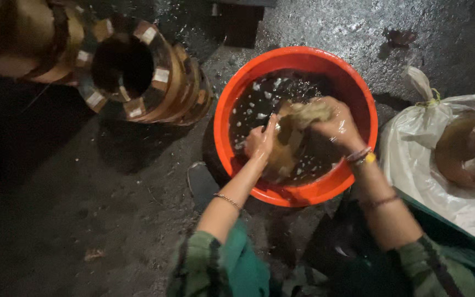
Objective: The person cleans industrial or mechanical rings by scrubbing them with a cloth inside a basin of dark liquid.
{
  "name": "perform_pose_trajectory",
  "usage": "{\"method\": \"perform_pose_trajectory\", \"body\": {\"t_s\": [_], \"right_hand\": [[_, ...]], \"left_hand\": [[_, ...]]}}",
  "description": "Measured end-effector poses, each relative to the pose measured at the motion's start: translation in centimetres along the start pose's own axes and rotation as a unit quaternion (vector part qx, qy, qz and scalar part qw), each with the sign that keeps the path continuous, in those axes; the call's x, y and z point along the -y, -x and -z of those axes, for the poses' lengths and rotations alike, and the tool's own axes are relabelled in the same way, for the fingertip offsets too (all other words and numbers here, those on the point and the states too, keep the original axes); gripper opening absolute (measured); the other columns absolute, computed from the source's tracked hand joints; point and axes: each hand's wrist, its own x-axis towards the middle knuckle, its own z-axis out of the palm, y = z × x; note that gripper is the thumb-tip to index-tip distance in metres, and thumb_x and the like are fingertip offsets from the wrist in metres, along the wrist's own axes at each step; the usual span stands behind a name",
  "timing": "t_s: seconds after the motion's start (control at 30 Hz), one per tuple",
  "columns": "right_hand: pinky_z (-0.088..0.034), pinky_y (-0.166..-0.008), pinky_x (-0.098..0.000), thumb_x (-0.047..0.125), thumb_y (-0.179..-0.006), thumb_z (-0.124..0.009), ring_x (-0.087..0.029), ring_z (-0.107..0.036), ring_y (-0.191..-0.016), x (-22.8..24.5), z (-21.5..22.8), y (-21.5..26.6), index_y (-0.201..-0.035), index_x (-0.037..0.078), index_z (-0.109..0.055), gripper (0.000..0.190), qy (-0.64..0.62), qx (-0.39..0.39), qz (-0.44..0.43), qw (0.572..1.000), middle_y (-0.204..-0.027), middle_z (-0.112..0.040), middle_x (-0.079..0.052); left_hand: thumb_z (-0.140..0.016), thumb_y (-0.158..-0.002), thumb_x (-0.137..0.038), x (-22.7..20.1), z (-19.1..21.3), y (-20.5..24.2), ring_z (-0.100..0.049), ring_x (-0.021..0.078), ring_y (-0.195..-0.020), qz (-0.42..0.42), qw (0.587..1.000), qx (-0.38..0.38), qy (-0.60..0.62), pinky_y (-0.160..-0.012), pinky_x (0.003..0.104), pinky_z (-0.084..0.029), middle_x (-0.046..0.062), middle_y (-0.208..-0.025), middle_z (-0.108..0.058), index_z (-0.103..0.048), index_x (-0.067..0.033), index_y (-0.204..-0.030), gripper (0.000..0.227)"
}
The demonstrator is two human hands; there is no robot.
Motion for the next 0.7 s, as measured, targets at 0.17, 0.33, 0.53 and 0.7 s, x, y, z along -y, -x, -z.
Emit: {"method": "perform_pose_trajectory", "body": {"t_s": [0.17, 0.33, 0.53, 0.7], "right_hand": [[-0.046, -0.100, -0.0554, 0.028, -0.063, -0.089, -0.044, -0.050, -0.123, 4.6, -8.3, 6.2, -0.120, 0.004, -0.064, 0.067, 0.461, -0.144, 0.138, 0.864, -0.132, -0.053, -0.021], [-0.042, -0.105, -0.0575, 0.028, -0.067, -0.080, -0.047, -0.049, -0.126, 3.5, -10.1, 6.6, -0.130, 0.015, -0.069, 0.065, 0.490, -0.187, 0.240, 0.817, -0.141, -0.054, -0.020], [-0.051, -0.099, -0.0496, 0.016, -0.079, -0.069, -0.043, -0.064, -0.112, -1.9, -6.4, -0.3, -0.122, 0.012, -0.071, 0.043, 0.400, -0.132, 0.115, 0.900, -0.124, -0.068, -0.019], [-0.052, -0.098, -0.0414, 0.016, -0.082, -0.061, -0.034, -0.069, -0.111, -6.7, -1.9, -9.5, -0.126, 0.010, -0.067, 0.045, 0.256, 0.024, 0.017, 0.966, -0.119, -0.072, -0.015]], "left_hand": [[-0.029, -0.093, -0.074, -0.4, -4.1, -2.2, -0.067, 0.0462, -0.106, 0.032, 0.998, -0.025, 0.051, -0.094, 0.056, -0.050, 0.023, -0.107, -0.074, -0.080, -0.0153, -0.105, 0.079], [-0.032, -0.102, -0.061, 0.0, -3.9, -0.3, -0.072, 0.0459, -0.098, 0.008, 0.998, -0.059, 0.008, -0.087, 0.056, -0.055, 0.025, -0.101, -0.074, -0.079, -0.0062, -0.097, 0.073], [-0.039, -0.102, -0.060, -2.0, -1.5, 3.8, -0.071, 0.0466, -0.083, -0.068, 0.991, -0.110, 0.027, -0.077, 0.056, -0.055, 0.026, -0.085, -0.072, -0.079, -0.0101, -0.087, 0.065], [-0.046, -0.095, -0.066, -2.9, 0.1, 4.8, -0.070, 0.0452, -0.076, -0.072, 0.989, -0.127, 0.040, -0.069, 0.056, -0.053, 0.023, -0.075, -0.072, -0.078, -0.0113, -0.077, 0.065]]}}
